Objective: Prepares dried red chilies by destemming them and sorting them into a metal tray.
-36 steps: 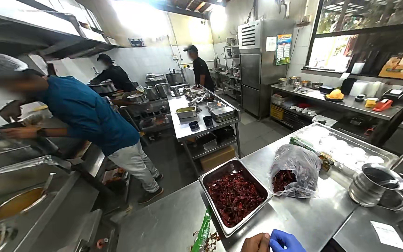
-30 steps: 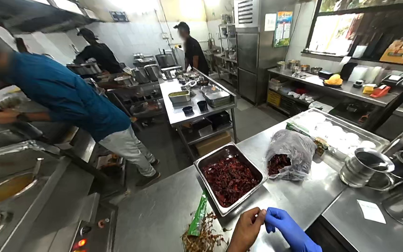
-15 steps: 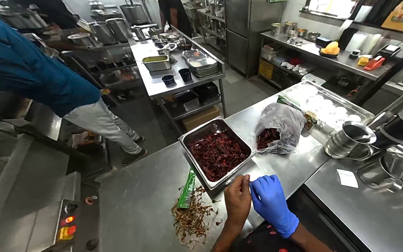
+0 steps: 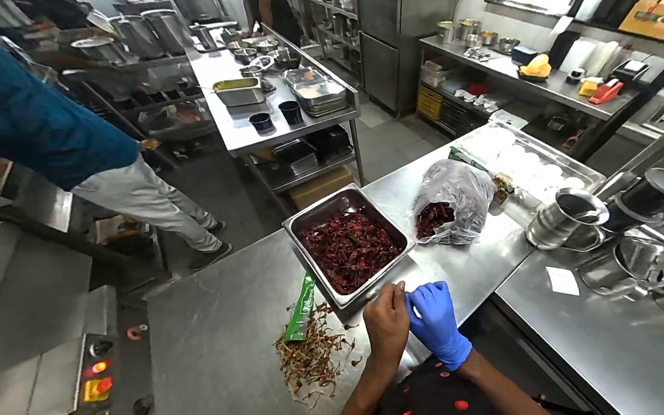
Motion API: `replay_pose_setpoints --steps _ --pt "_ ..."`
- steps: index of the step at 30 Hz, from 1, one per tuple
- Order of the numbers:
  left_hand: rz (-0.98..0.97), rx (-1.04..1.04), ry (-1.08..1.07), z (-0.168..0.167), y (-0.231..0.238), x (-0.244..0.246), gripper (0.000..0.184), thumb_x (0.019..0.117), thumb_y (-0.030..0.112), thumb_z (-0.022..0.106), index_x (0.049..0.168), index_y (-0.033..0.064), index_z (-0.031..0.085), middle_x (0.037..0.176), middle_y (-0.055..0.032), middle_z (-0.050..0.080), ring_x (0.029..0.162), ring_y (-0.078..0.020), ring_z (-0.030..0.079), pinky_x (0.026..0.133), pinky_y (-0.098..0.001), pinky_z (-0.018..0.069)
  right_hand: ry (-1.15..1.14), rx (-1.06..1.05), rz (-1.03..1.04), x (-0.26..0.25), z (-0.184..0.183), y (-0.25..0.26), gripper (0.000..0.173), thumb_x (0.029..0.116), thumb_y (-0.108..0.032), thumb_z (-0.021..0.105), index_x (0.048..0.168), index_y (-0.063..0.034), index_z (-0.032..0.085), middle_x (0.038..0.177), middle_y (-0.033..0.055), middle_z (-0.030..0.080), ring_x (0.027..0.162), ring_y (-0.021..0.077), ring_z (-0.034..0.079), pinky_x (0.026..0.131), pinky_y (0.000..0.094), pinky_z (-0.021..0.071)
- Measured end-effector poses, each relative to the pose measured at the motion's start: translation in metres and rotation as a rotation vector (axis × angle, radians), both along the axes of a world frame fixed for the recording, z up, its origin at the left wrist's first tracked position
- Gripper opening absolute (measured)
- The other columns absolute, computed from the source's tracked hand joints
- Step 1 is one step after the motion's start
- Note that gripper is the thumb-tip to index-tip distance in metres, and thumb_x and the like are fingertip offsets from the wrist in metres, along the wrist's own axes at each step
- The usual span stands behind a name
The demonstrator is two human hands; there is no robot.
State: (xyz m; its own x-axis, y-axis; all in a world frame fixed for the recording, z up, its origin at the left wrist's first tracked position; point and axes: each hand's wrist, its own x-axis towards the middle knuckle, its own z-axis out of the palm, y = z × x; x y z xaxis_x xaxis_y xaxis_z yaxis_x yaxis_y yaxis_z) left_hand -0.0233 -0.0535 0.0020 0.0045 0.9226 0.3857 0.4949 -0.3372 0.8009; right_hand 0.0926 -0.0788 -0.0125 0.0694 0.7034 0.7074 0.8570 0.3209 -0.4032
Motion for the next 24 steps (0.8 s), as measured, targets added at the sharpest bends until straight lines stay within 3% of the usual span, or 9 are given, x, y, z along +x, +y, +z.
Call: replay_pose_setpoints --steps 3,6,12,15,17,19,21,22,24 --pt "-0.196 -0.367 -0.476 0.002 0.004 -0.005 0.033 0.1057 0.029 0.057 0.084 0.0068 0.067 0.063 -0.0053 0.054 0.049 -0.0155 0.047 0.046 -0.0306 0.0404 0.629 -0.372 0.284 0.010 0.018 0.000 0.029 0.1044 -0.025 0.055 0.082 -0.0107 0.068 0.071 -0.0003 0.061 0.067 0.0120 0.060 0.063 0.0302 0.0518" --pt "-0.222 -0.368 -0.523 0.004 0.005 -0.005 0.034 0.1056 0.028 0.057 0.081 0.0062 0.065 0.063 -0.0075 0.057 0.049 -0.0171 0.048 0.046 -0.0310 0.0413 0.964 -0.581 0.534 0.017 0.019 0.002 0.042 0.1094 -0.036 0.043 0.088 -0.0060 0.064 0.076 0.0074 0.061 0.073 0.0191 0.061 0.072 0.0358 0.0531" --pt "-0.105 -0.083 -0.195 -0.003 0.000 0.001 0.024 0.1045 0.026 0.055 0.087 0.0152 0.068 0.063 0.0063 0.060 0.053 -0.0072 0.057 0.050 -0.0280 0.0504 1.057 -0.591 0.286 -0.003 0.028 0.006 0.041 0.1066 -0.036 0.053 0.080 -0.0078 0.066 0.065 0.0057 0.056 0.059 0.0165 0.054 0.057 0.0324 0.0473" --pt "-0.233 -0.313 -0.523 0.002 0.002 0.002 0.029 0.1068 0.026 0.054 0.087 0.0071 0.066 0.065 -0.0056 0.057 0.052 -0.0151 0.052 0.048 -0.0293 0.0446 1.334 -0.594 0.437 -0.005 0.025 0.009 0.042 0.1078 -0.032 0.048 0.074 -0.0087 0.056 0.059 0.0002 0.043 0.055 0.0100 0.044 0.055 0.0266 0.0404" --pt "-0.294 -0.451 -0.678 0.002 0.004 0.002 0.032 0.1065 0.027 0.055 0.085 0.0055 0.064 0.062 -0.0063 0.050 0.047 -0.0132 0.043 0.044 -0.0266 0.0361 1.408 -0.615 0.465 -0.003 0.023 0.010 0.043 0.1075 -0.034 0.048 0.072 -0.0109 0.053 0.058 -0.0024 0.040 0.053 0.0079 0.041 0.054 0.0247 0.0376" --pt "-0.300 -0.417 -0.535 -0.001 0.005 -0.001 0.031 0.1060 0.030 0.056 0.086 0.0077 0.066 0.064 -0.0047 0.053 0.051 -0.0143 0.047 0.048 -0.0294 0.0398 1.270 -0.587 0.358 -0.001 0.024 0.012 0.045 0.1063 -0.035 0.052 0.070 -0.0089 0.058 0.058 0.0003 0.043 0.054 0.0098 0.043 0.054 0.0266 0.0376" --pt "-0.301 -0.349 -0.325 -0.004 0.004 -0.004 0.029 0.1038 0.035 0.059 0.090 0.0138 0.071 0.071 0.0006 0.066 0.062 -0.0131 0.063 0.060 -0.0329 0.0554 1.116 -0.542 0.252 0.001 0.023 0.012 0.040 0.1058 -0.031 0.056 0.074 -0.0076 0.066 0.063 0.0045 0.055 0.059 0.0143 0.053 0.058 0.0320 0.0474" --pt "-0.325 -0.354 -0.308 -0.006 0.004 -0.005 0.030 0.1036 0.037 0.059 0.090 0.0138 0.072 0.073 0.0007 0.068 0.066 -0.0130 0.065 0.063 -0.0332 0.0570 1.076 -0.529 0.232 0.002 0.021 0.012 0.038 0.1054 -0.029 0.056 0.076 -0.0073 0.068 0.065 0.0056 0.059 0.062 0.0161 0.058 0.060 0.0343 0.0513" --pt "-0.404 -0.428 -0.440 -0.005 0.006 -0.005 0.030 0.1029 0.031 0.062 0.086 0.0071 0.070 0.072 -0.0044 0.064 0.062 -0.0139 0.057 0.059 -0.0299 0.0490 1.094 -0.530 0.251 0.002 0.019 0.011 0.039 0.1055 -0.027 0.055 0.074 -0.0071 0.066 0.063 0.0047 0.057 0.059 0.0148 0.055 0.058 0.0327 0.0494"
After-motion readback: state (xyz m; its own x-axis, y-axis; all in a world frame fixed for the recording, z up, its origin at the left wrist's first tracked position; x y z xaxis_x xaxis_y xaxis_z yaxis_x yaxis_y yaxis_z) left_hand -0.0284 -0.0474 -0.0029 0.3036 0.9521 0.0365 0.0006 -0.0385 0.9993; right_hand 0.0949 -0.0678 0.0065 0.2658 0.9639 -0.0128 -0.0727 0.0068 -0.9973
